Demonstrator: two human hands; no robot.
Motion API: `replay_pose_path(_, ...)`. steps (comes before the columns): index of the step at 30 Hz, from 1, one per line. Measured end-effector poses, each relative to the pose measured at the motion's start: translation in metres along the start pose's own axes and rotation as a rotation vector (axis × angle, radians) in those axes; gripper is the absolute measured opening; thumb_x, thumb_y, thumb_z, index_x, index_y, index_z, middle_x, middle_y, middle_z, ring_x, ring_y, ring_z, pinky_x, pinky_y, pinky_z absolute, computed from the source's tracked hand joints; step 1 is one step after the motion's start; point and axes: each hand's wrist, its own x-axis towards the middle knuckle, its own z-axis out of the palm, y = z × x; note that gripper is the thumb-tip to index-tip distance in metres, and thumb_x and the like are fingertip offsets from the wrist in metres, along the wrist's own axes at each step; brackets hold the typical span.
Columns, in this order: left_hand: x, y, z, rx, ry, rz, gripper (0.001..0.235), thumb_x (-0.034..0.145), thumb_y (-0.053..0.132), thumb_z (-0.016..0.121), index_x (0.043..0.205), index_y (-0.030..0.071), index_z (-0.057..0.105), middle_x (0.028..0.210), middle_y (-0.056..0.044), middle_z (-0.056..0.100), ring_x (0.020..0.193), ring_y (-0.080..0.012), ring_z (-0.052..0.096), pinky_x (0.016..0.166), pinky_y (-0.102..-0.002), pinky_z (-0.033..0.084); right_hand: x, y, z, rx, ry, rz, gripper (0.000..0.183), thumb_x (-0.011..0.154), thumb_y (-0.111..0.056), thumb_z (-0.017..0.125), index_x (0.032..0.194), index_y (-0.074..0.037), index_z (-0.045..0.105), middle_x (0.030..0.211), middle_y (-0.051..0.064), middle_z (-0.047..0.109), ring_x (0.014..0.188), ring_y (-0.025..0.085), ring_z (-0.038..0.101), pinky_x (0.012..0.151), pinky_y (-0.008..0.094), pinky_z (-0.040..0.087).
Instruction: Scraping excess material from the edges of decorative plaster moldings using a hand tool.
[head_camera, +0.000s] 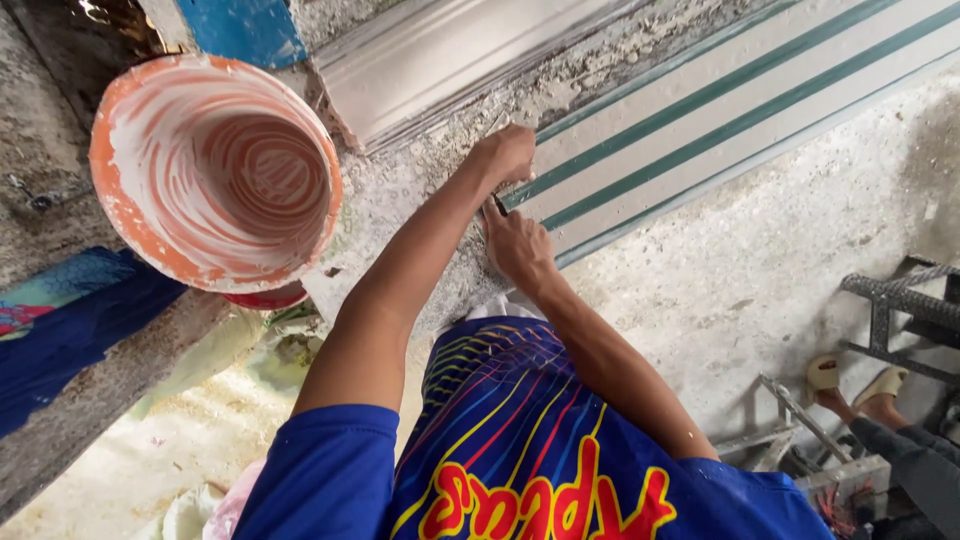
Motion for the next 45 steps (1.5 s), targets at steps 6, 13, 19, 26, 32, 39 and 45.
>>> replay_pose_path(6, -0.022, 0.002, -0.01, -0.05, 0.014, 0.023, 0.04, 0.086, 0.035, 0.083, 0.095, -0.004, 0.078, 0.104, -0.027, 0.074, 0.103, -0.0443, 0.072, 0.081, -0.05, 0.064, -0.039, -0.022, -0.046, 0.126, -0.077, 0.031, 0.042, 0.113, -0.026, 0.033, 0.151, -0.015, 0.046, 0.094, 0.027, 0.071, 0.059, 0.024, 0.065, 0.05, 0.036, 0.053)
replay_pose_path(13, -0.018, -0.002, -0.009, -0.056, -0.004, -0.111, 0.069, 0.09, 0.05, 0.077, 0.123, -0.01, 0.065, 0.119, -0.03, 0.068, 0.112, -0.045, 0.068, 0.084, -0.053, 0.063, -0.021, -0.009, -0.01, -0.056, 0.055, -0.058, 0.044, 0.108, -0.027, 0.04, 0.152, -0.022, 0.038, 0.09, 0.017, 0.067, 0.061, 0.025, 0.07, 0.051, 0.038, 0.054)
replay_pose_path(19, -0.027, -0.016, -0.006, -0.071, 0.068, 0.135, 0.058, 0.103, 0.045, 0.063, 0.113, -0.012, 0.072, 0.098, -0.033, 0.07, 0.097, -0.0459, 0.07, 0.077, -0.051, 0.057, -0.043, -0.032, -0.025, -0.036, -0.142, 0.037, 0.056, 0.102, -0.013, 0.052, 0.156, -0.015, 0.035, 0.102, 0.023, 0.066, 0.085, 0.038, 0.075, 0.068, 0.049, 0.062)
replay_pose_path(26, 0.007, -0.05, 0.016, -0.004, 0.078, 0.172, 0.045, 0.097, 0.047, 0.066, 0.076, 0.008, 0.073, 0.075, -0.014, 0.068, 0.071, -0.033, 0.069, 0.062, -0.049, 0.055, -0.058, -0.031, -0.012, -0.028, -0.063, 0.034, 0.048, 0.105, -0.014, 0.047, 0.152, -0.016, 0.038, 0.1, 0.025, 0.066, 0.08, 0.037, 0.074, 0.064, 0.049, 0.06)
replay_pose_path(32, -0.009, -0.026, 0.015, -0.088, 0.025, 0.082, 0.042, 0.103, 0.037, 0.057, 0.085, 0.002, 0.071, 0.08, -0.016, 0.067, 0.07, -0.025, 0.065, 0.063, -0.043, 0.049, -0.013, -0.031, -0.002, -0.043, -0.008, 0.046, 0.045, 0.108, -0.02, 0.041, 0.153, -0.022, 0.038, 0.095, 0.018, 0.068, 0.074, 0.034, 0.074, 0.063, 0.046, 0.061)
replay_pose_path(39, -0.077, -0.007, -0.025, -0.005, 0.182, 0.175, 0.023, 0.096, 0.023, 0.071, 0.092, 0.0, 0.075, 0.091, -0.018, 0.074, 0.09, -0.037, 0.075, 0.075, -0.047, 0.062, -0.057, -0.028, -0.018, 0.053, 0.003, 0.055, 0.042, 0.11, -0.022, 0.04, 0.152, -0.016, 0.042, 0.089, 0.026, 0.069, 0.067, 0.031, 0.071, 0.059, 0.044, 0.06)
replay_pose_path(45, -0.048, -0.015, -0.011, 0.141, 0.25, 0.187, 0.028, 0.093, 0.031, 0.075, 0.086, 0.004, 0.076, 0.089, -0.019, 0.075, 0.087, -0.0362, 0.076, 0.074, -0.048, 0.064, -0.061, -0.036, -0.026, 0.031, 0.016, 0.041, 0.038, 0.11, -0.021, 0.038, 0.147, -0.016, 0.045, 0.082, 0.024, 0.069, 0.063, 0.03, 0.071, 0.053, 0.041, 0.055)
